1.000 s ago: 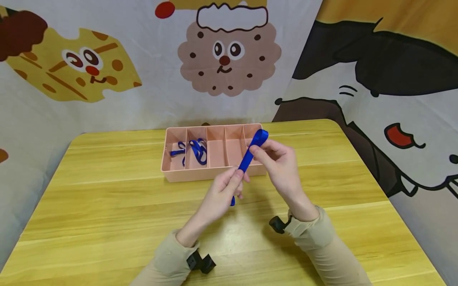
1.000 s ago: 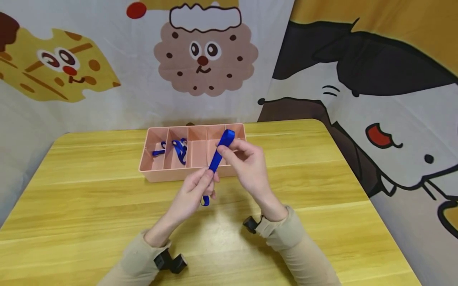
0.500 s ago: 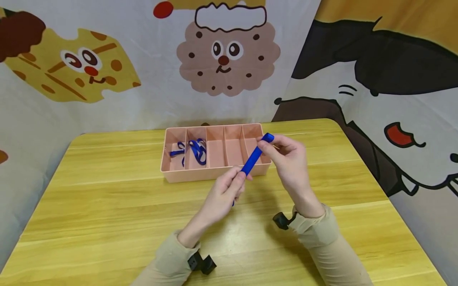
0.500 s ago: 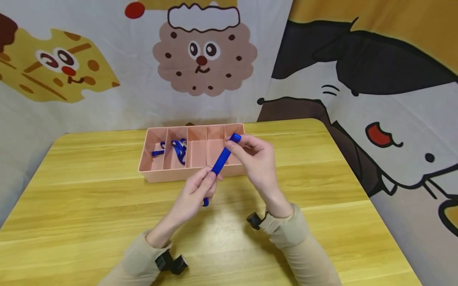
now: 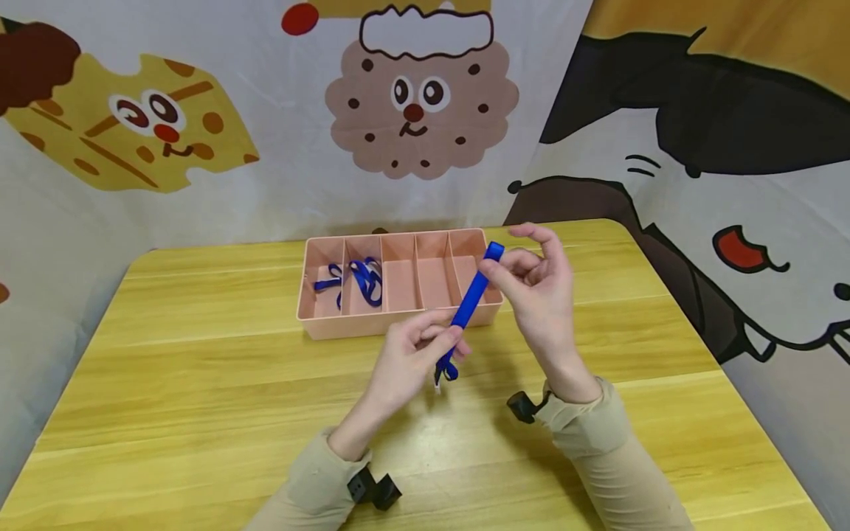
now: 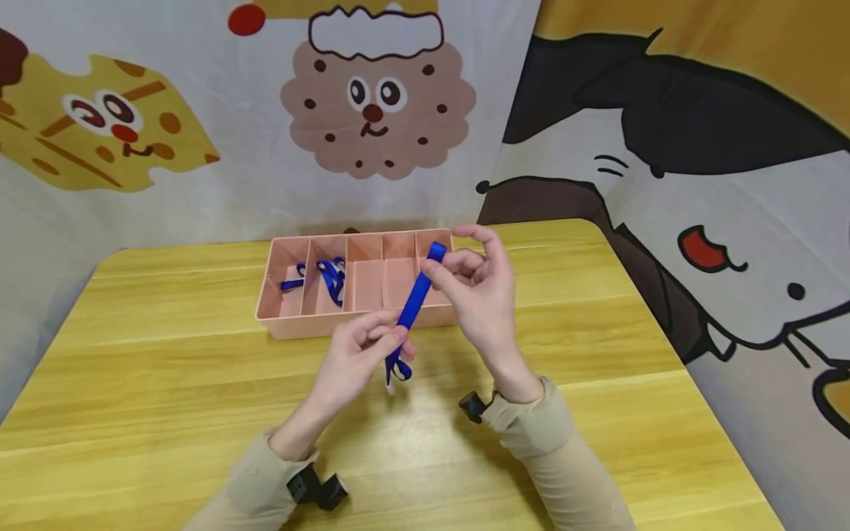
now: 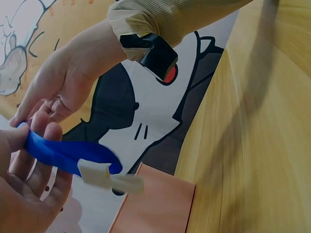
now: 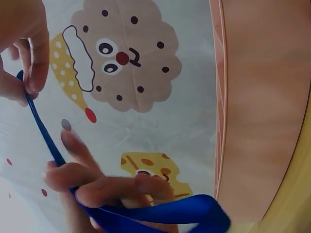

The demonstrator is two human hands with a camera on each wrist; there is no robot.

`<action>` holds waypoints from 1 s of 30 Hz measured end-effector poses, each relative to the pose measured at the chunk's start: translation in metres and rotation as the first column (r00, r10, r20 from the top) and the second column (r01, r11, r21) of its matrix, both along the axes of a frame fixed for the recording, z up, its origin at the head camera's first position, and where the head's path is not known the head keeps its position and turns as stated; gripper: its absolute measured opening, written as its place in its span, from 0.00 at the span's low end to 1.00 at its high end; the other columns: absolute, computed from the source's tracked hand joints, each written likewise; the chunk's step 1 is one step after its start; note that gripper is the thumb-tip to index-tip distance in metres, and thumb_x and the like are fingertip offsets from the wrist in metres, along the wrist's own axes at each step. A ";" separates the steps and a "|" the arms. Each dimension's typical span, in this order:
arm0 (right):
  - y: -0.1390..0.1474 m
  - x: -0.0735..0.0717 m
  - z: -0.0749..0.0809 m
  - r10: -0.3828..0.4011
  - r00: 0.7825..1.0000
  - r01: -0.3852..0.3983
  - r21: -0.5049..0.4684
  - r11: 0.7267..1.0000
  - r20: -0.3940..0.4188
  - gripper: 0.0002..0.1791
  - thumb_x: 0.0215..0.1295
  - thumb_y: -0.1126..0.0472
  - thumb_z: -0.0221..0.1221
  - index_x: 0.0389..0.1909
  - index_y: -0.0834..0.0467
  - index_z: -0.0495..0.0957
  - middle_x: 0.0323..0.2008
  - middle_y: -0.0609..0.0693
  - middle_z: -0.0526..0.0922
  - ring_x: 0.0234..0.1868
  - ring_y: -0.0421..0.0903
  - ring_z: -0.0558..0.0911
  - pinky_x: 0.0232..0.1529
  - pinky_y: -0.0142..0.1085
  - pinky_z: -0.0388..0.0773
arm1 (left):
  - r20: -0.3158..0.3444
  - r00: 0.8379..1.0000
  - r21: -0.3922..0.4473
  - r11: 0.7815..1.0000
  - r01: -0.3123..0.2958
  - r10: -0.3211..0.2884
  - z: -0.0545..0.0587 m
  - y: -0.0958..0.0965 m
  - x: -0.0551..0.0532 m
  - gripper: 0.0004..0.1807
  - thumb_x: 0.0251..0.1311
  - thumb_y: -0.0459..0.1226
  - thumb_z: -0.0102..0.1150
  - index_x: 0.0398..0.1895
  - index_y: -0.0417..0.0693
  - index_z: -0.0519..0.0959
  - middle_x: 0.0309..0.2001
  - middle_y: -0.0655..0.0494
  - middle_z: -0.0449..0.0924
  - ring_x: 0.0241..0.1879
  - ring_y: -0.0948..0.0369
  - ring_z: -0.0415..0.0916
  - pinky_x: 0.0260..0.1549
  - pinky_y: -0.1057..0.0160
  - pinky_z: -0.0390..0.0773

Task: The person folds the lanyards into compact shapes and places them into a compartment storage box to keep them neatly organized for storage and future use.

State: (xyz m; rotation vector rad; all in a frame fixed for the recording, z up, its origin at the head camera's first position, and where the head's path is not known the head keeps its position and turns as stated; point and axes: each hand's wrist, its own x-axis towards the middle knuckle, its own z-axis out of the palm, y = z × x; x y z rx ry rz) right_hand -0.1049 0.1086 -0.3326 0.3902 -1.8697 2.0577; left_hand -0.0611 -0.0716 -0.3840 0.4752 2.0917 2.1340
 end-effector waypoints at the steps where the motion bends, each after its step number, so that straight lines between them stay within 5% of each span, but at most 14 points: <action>1: 0.000 0.000 0.000 -0.002 1.000 0.002 -0.007 1.000 -0.016 0.22 0.64 0.80 0.64 0.49 0.52 0.78 0.29 0.39 0.90 0.26 0.35 0.88 0.33 0.27 0.86 | 0.002 1.000 0.014 1.000 -0.001 0.001 0.000 0.000 0.000 0.11 0.75 0.32 0.57 0.51 0.30 0.83 0.37 0.30 0.89 0.31 0.66 0.87 0.30 0.69 0.83; 7: -0.001 0.000 -0.002 -0.083 0.991 0.090 0.062 0.994 -0.104 0.05 0.62 0.77 0.69 0.37 0.70 0.84 0.28 0.37 0.90 0.27 0.34 0.87 0.27 0.24 0.80 | 0.015 0.999 0.043 0.998 -0.035 0.034 0.002 -0.001 -0.001 0.09 0.72 0.29 0.61 0.47 0.28 0.83 0.42 0.27 0.87 0.35 0.69 0.85 0.30 0.72 0.80; 11: -0.002 0.001 -0.003 -0.109 0.976 0.132 0.116 0.984 -0.187 0.09 0.62 0.77 0.68 0.41 0.78 0.81 0.30 0.32 0.89 0.25 0.31 0.86 0.26 0.24 0.81 | 0.020 0.998 0.021 0.997 -0.068 0.068 0.003 -0.002 -0.001 0.09 0.70 0.29 0.63 0.45 0.29 0.85 0.41 0.29 0.85 0.34 0.71 0.80 0.35 0.71 0.83; 16: -0.002 0.002 -0.004 -0.085 0.956 0.136 0.171 0.976 -0.280 0.06 0.64 0.77 0.67 0.38 0.78 0.82 0.32 0.30 0.88 0.25 0.30 0.85 0.26 0.26 0.84 | 0.003 0.997 0.020 0.997 -0.075 0.075 0.003 -0.002 -0.001 0.08 0.70 0.28 0.63 0.45 0.29 0.85 0.40 0.29 0.86 0.31 0.72 0.78 0.32 0.72 0.81; 23: 0.003 -0.002 -0.003 -0.083 0.959 0.154 0.250 0.956 -0.270 0.07 0.62 0.80 0.66 0.40 0.75 0.87 0.37 0.27 0.87 0.31 0.29 0.85 0.28 0.20 0.78 | -0.025 0.993 0.041 0.993 -0.111 0.112 0.003 -0.007 -0.003 0.08 0.69 0.26 0.63 0.45 0.26 0.85 0.39 0.27 0.85 0.31 0.72 0.80 0.33 0.71 0.80; 26: 0.004 -0.002 -0.003 -0.046 0.970 0.111 0.264 0.958 -0.240 0.09 0.65 0.80 0.63 0.45 0.76 0.86 0.41 0.33 0.88 0.36 0.31 0.87 0.38 0.23 0.86 | -0.034 0.991 0.060 0.990 -0.131 0.133 0.005 -0.010 -0.004 0.08 0.68 0.25 0.62 0.44 0.25 0.84 0.38 0.28 0.85 0.30 0.71 0.79 0.33 0.72 0.79; 30: 0.004 -0.002 -0.004 -0.005 0.969 0.084 0.313 0.946 -0.246 0.14 0.64 0.82 0.61 0.50 0.77 0.84 0.45 0.56 0.88 0.44 0.29 0.87 0.45 0.24 0.87 | -0.032 0.989 0.080 0.987 -0.139 0.142 0.010 -0.013 -0.005 0.08 0.68 0.25 0.62 0.43 0.24 0.84 0.36 0.30 0.84 0.30 0.70 0.78 0.31 0.72 0.77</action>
